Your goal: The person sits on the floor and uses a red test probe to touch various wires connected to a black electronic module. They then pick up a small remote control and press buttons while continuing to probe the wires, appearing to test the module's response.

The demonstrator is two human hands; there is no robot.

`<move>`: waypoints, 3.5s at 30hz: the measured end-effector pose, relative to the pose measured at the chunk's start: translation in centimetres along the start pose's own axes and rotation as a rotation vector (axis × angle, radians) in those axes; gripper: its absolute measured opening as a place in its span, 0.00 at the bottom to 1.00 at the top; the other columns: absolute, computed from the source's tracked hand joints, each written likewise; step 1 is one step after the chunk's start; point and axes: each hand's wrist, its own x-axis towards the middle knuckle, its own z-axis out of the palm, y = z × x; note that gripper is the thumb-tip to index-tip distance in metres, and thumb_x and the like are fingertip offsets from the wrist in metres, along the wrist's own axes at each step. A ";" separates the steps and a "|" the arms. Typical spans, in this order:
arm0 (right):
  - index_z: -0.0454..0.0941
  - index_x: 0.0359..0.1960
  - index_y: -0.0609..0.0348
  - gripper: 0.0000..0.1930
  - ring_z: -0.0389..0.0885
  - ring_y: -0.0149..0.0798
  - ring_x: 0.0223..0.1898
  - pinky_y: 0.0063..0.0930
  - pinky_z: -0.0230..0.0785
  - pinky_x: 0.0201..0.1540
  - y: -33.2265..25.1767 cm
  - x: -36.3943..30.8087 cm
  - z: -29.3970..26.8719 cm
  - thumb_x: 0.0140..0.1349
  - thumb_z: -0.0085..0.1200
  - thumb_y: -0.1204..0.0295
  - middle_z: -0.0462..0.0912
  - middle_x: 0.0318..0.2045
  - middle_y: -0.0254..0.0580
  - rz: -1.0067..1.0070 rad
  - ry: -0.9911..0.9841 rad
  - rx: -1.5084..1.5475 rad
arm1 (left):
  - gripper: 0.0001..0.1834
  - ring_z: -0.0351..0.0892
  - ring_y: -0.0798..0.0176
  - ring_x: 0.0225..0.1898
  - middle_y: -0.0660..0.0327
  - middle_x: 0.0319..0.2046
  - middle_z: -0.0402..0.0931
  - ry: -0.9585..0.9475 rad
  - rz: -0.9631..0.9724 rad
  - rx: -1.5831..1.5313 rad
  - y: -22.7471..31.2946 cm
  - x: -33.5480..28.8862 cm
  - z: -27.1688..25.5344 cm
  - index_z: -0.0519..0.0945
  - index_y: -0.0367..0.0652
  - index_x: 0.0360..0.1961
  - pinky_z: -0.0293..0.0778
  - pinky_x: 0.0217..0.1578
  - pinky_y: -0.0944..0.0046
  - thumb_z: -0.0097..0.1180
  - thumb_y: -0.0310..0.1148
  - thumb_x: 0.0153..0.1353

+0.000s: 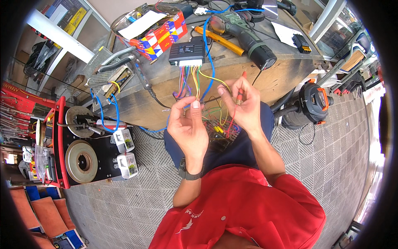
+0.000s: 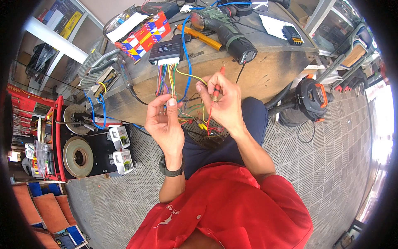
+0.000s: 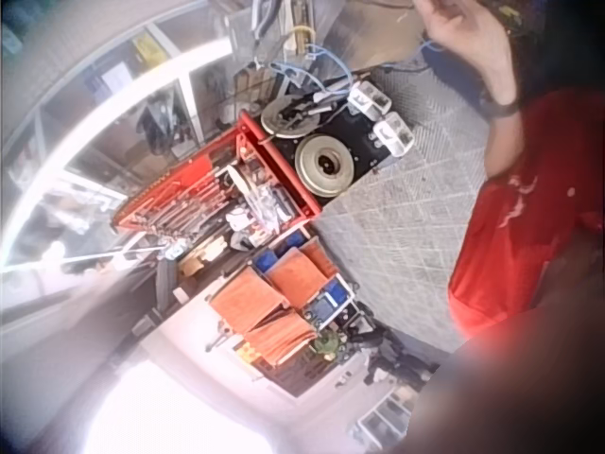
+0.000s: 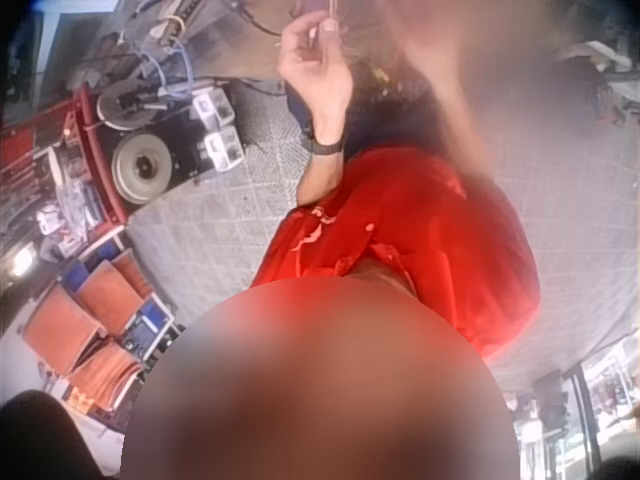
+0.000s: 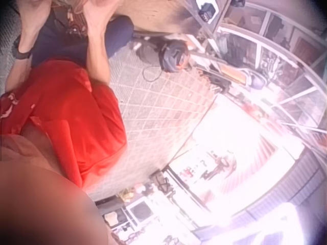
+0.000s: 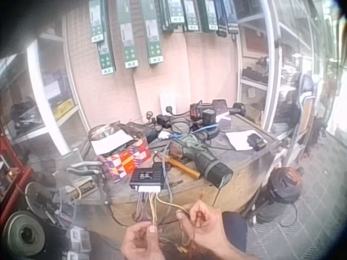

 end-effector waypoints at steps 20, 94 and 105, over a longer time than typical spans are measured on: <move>0.67 0.29 0.59 0.19 0.93 0.32 0.33 0.24 0.82 0.32 0.3 -1.1 -0.5 0.72 0.66 0.86 0.95 0.45 0.58 -0.161 0.084 0.084 | 0.06 0.88 0.66 0.48 0.57 0.45 0.88 -0.038 -0.032 -0.021 -0.9 -0.8 0.6 0.82 0.33 0.49 0.83 0.53 0.65 0.66 0.17 0.74; 0.69 0.27 0.56 0.20 0.74 0.42 0.24 0.36 0.66 0.28 -4.4 4.3 -2.3 0.60 0.74 0.82 0.74 0.21 0.37 -0.464 -0.147 -0.339 | 0.12 0.82 0.41 0.59 0.44 0.56 0.80 -0.424 0.186 0.700 -1.5 0.7 -1.6 0.90 0.38 0.52 0.75 0.62 0.45 0.65 0.35 0.77; 0.72 0.31 0.55 0.17 0.78 0.33 0.25 0.27 0.70 0.29 -3.6 -0.7 -4.1 0.61 0.73 0.85 0.83 0.27 0.36 -0.258 -0.070 -0.279 | 0.09 0.85 0.41 0.57 0.47 0.54 0.86 -0.242 0.248 0.718 1.8 -2.0 -1.8 0.92 0.38 0.50 0.79 0.59 0.46 0.69 0.28 0.72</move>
